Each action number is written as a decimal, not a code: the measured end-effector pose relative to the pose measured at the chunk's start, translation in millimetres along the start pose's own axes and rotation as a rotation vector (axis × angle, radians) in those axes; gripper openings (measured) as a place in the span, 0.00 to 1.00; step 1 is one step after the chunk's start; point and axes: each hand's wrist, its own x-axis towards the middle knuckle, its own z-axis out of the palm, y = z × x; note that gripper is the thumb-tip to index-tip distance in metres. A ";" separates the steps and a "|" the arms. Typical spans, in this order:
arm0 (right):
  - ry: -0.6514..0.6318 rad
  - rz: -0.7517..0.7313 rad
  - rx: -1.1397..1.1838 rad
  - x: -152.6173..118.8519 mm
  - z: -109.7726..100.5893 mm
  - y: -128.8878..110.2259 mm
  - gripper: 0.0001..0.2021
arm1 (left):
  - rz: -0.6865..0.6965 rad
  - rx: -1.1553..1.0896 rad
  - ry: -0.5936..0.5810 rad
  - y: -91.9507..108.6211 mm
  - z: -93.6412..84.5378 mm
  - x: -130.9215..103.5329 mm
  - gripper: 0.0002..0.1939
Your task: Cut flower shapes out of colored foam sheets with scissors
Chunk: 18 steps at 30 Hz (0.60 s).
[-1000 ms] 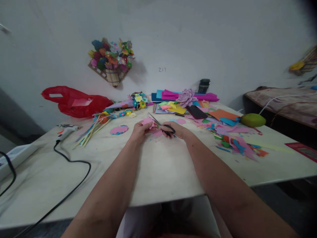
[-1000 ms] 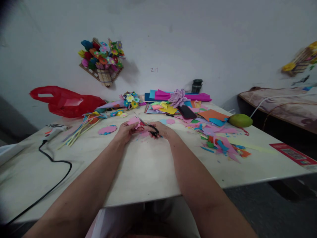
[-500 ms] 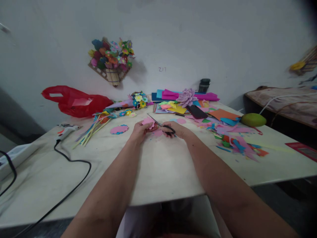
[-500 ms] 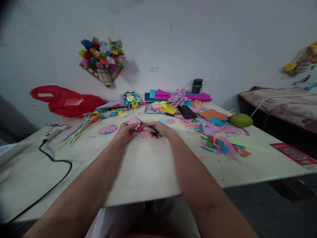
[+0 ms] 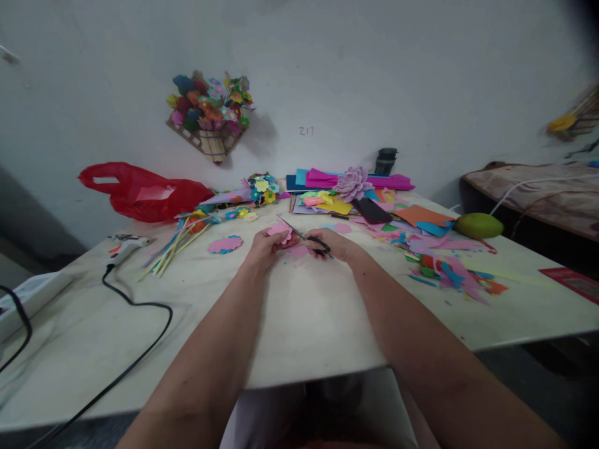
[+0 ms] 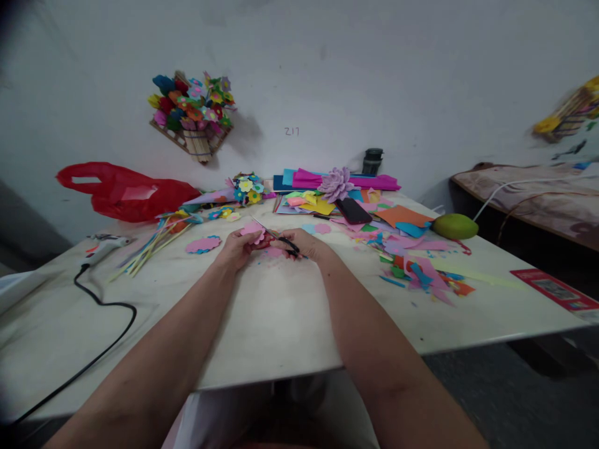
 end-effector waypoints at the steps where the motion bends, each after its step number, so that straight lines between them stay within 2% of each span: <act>1: -0.001 0.001 0.000 -0.2 0.0 -0.2 0.14 | 0.000 0.000 0.001 0.4 0.5 -0.2 0.13; 18: 0.019 0.035 -0.007 -1.4 2.3 -5.2 0.12 | -0.024 0.007 0.042 2.9 3.8 -2.5 0.12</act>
